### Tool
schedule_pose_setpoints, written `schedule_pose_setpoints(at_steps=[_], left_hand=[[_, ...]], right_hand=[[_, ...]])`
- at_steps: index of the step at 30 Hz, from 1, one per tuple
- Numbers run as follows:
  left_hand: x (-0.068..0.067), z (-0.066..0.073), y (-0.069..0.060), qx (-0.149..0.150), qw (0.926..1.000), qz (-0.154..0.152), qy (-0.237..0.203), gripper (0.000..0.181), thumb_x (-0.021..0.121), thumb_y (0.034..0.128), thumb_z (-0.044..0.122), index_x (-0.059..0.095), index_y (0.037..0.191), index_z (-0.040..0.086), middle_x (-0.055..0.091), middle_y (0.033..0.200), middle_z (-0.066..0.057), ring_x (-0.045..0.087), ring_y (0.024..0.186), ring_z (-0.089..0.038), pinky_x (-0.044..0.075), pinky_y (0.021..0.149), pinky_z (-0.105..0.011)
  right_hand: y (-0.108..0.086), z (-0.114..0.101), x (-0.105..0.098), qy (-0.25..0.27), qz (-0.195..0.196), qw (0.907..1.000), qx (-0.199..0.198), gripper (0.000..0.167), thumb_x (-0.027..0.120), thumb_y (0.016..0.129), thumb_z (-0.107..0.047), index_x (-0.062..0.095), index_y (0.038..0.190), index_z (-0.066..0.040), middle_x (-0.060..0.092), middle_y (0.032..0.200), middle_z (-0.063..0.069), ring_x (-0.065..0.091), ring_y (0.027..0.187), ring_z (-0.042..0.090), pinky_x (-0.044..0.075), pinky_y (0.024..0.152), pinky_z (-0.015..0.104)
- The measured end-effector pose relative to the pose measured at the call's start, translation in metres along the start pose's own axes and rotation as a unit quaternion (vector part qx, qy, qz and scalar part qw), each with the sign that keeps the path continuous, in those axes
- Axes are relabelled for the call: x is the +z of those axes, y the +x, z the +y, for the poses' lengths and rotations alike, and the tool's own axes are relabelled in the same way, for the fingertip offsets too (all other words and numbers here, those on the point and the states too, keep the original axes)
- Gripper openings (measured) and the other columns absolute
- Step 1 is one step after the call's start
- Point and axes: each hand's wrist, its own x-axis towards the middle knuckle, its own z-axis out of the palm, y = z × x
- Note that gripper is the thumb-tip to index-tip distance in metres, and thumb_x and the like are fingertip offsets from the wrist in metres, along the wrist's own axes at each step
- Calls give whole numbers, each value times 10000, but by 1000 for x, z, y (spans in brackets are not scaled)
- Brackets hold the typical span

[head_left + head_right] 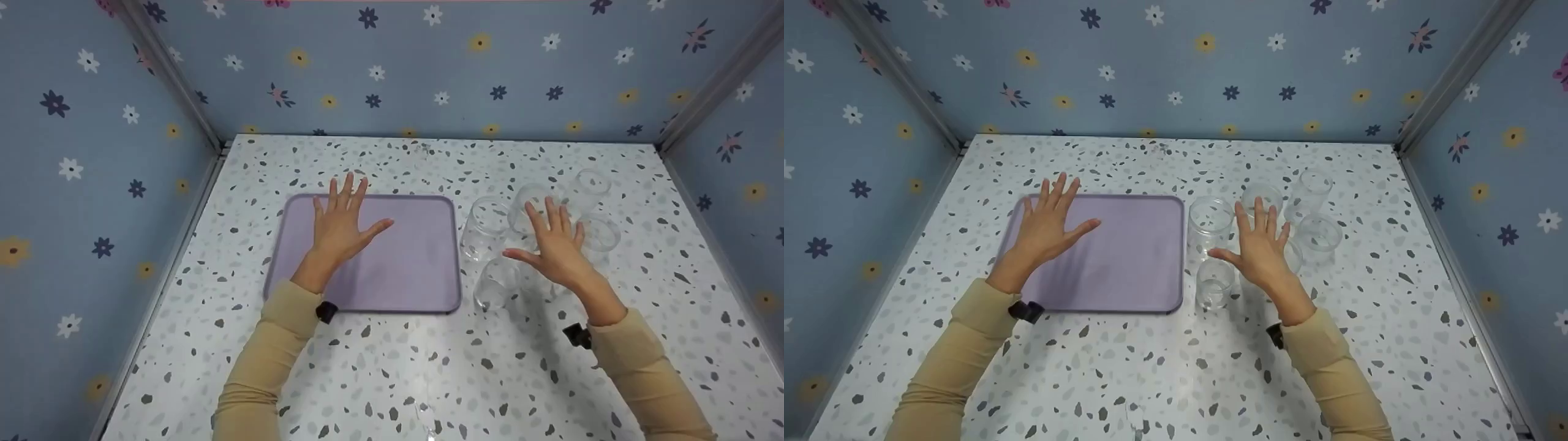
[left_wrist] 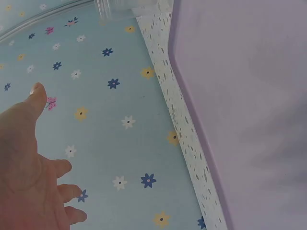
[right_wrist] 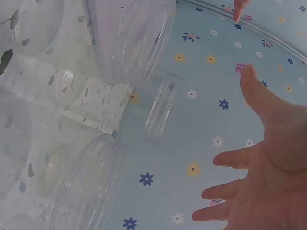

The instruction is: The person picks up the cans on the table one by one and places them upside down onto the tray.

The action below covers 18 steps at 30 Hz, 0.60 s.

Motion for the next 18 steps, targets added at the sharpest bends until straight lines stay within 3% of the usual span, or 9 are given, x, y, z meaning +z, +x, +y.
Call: schedule_pose_setpoints(at_steps=[10,18], left_hand=[[2,2,-6,157,9990,277,-329,847,293,778,725,104,1436,225,3,1483,-42,-73,1323,-275,68,999,-583],[9,3,-15,304,9965,437,-639,830,317,788,706,118,1435,226,45,1482,-38,-17,1329,-276,107,1002,-572]], right_hand=[[-7,-3,6,51,68,9994,-340,778,627,775,-444,318,1357,-30,94,1417,263,39,1266,471,-10,933,656],[-15,-8,17,145,175,9978,-626,733,660,766,-392,361,1331,-33,174,1396,253,149,1255,432,78,926,643]])
